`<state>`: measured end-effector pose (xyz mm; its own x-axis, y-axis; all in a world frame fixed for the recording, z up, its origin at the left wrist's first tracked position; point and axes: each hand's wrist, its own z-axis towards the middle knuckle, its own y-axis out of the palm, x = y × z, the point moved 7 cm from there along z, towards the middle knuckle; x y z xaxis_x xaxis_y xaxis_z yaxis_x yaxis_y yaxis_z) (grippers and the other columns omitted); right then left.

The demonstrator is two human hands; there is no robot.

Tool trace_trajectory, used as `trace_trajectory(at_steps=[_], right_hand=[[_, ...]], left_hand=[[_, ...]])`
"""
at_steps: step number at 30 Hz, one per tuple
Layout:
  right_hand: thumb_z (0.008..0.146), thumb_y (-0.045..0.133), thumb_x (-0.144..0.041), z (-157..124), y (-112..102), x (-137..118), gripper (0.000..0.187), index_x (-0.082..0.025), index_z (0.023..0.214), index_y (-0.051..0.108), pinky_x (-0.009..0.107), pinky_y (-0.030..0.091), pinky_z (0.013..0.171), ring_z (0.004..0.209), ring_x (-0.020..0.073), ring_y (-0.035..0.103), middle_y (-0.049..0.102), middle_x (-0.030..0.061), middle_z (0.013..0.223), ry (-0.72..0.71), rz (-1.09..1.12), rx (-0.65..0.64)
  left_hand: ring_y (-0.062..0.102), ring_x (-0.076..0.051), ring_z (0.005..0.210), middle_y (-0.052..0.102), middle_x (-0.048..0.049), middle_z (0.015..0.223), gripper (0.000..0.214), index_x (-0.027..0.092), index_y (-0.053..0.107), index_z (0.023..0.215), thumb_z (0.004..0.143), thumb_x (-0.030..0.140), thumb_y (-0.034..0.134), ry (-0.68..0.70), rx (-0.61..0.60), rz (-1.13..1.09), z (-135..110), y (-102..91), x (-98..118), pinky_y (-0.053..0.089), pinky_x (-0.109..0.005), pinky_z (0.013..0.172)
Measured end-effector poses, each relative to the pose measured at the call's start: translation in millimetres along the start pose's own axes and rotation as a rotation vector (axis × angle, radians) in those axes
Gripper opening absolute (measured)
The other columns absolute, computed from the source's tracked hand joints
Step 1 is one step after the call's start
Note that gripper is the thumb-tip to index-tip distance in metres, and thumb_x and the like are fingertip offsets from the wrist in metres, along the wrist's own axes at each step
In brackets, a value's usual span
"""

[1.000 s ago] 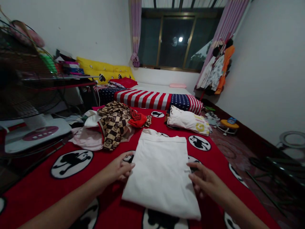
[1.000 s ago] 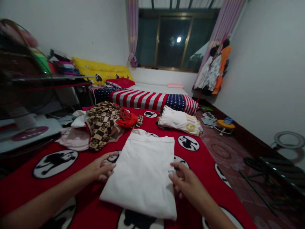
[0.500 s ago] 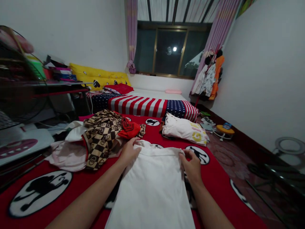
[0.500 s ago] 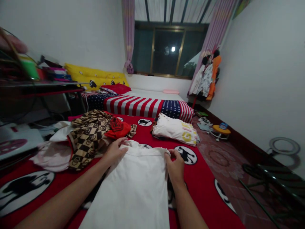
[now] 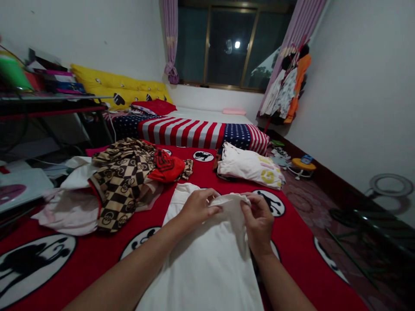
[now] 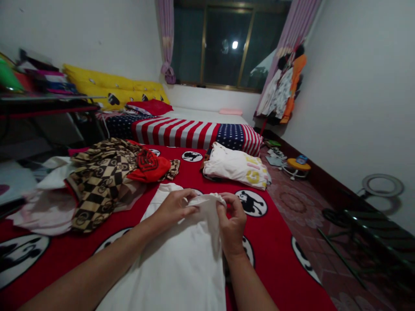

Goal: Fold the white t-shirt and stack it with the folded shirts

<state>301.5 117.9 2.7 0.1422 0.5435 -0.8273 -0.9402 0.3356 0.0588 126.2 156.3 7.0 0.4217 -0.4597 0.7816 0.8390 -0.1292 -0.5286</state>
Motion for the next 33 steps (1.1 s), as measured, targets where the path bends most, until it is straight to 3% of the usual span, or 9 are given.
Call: trace_trajectory(at_steps=[4,7,11,18,21,25,29,31,33], right_hand=[[0.079,0.066,-0.041,0,1,13,0.031,-0.019,0.1,0.057,0.029,0.047,0.07,0.083,0.0184,0.059,0.062,0.0053,0.094,0.162,-0.087,0.001],[0.083,0.057,-0.051,0,1,17,0.036,-0.018,0.098,0.059,0.032,0.047,0.077,0.088,0.0212,0.061,0.066,0.0076,0.096,0.213,-0.12,-0.023],[0.087,0.048,-0.057,-5,13,19,0.046,-0.017,0.099,0.066,0.035,0.048,0.083,0.101,0.026,0.062,0.07,0.0107,0.104,0.334,-0.042,-0.19],[0.068,0.075,-0.042,-14,41,6,0.045,-0.017,0.104,0.066,0.033,0.051,0.078,0.095,0.0251,0.067,0.071,0.0108,0.105,0.492,0.107,-0.376],[0.062,0.077,-0.029,-16,40,4,0.04,-0.017,0.098,0.066,0.028,0.05,0.066,0.075,0.0197,0.067,0.073,0.0057,0.088,0.641,0.259,-0.298],[0.054,0.073,-0.023,-15,25,16,0.037,-0.019,0.089,0.063,0.024,0.047,0.056,0.057,0.0143,0.061,0.069,-0.0013,0.071,0.762,0.422,-0.038],[0.051,0.07,-0.021,-14,3,42,0.043,-0.019,0.092,0.059,0.029,0.05,0.061,0.065,0.019,0.064,0.07,0.0027,0.079,0.77,0.172,0.066],[0.054,0.069,-0.024,-7,-5,42,0.045,-0.018,0.097,0.057,0.034,0.051,0.071,0.08,0.0225,0.065,0.069,0.0077,0.094,0.626,-0.04,0.059],[0.061,0.067,-0.028,2,-6,27,0.042,-0.018,0.101,0.058,0.038,0.048,0.085,0.097,0.0246,0.062,0.064,0.0103,0.109,0.374,-0.248,0.026]], left_hand=[[0.057,-0.015,0.067,0.065,-0.0014,0.073,0.012,0.015,0.067,0.076,0.067,0.022,0.07,-0.061,0.012,-0.183,-5,-9.1,1,0.041,-0.023,0.059],[0.056,-0.013,0.066,0.063,0.0007,0.071,0.011,0.015,0.064,0.073,0.065,0.018,0.07,-0.056,0.079,-0.196,-4,-19.2,5,0.04,-0.021,0.06],[0.054,-0.01,0.063,0.06,0.0032,0.067,0.011,0.015,0.06,0.071,0.067,0.018,0.069,-0.055,0.159,-0.207,-4,-29.9,6,0.039,-0.019,0.058],[0.057,-0.01,0.063,0.059,0.0042,0.068,0.014,0.016,0.056,0.076,0.071,0.019,0.068,-0.011,0.19,-0.3,-6,-32.8,14,0.041,-0.017,0.057],[0.062,-0.012,0.073,0.064,0.0015,0.077,0.013,0.016,0.058,0.083,0.073,0.015,0.065,0.03,0.186,-0.307,-7,-32.5,21,0.046,-0.018,0.065],[0.063,-0.017,0.099,0.068,-0.0056,0.105,0.023,0.017,0.063,0.1,0.077,0.018,0.064,0.091,0.264,-0.246,-5,-47.2,23,0.048,-0.026,0.087],[0.066,-0.018,0.088,0.07,-0.0078,0.097,0.025,0.015,0.063,0.101,0.078,0.024,0.063,-0.053,0.385,-0.036,-8,-83.9,-7,0.05,-0.028,0.08],[0.066,-0.018,0.079,0.071,-0.0075,0.087,0.023,0.014,0.066,0.095,0.076,0.027,0.063,-0.175,0.36,0.179,-15,-101.6,-28,0.049,-0.027,0.072],[0.064,-0.019,0.07,0.071,-0.007,0.075,0.021,0.015,0.068,0.08,0.078,0.034,0.06,-0.289,0.279,0.384,-26,-113.6,-49,0.046,-0.027,0.064]])
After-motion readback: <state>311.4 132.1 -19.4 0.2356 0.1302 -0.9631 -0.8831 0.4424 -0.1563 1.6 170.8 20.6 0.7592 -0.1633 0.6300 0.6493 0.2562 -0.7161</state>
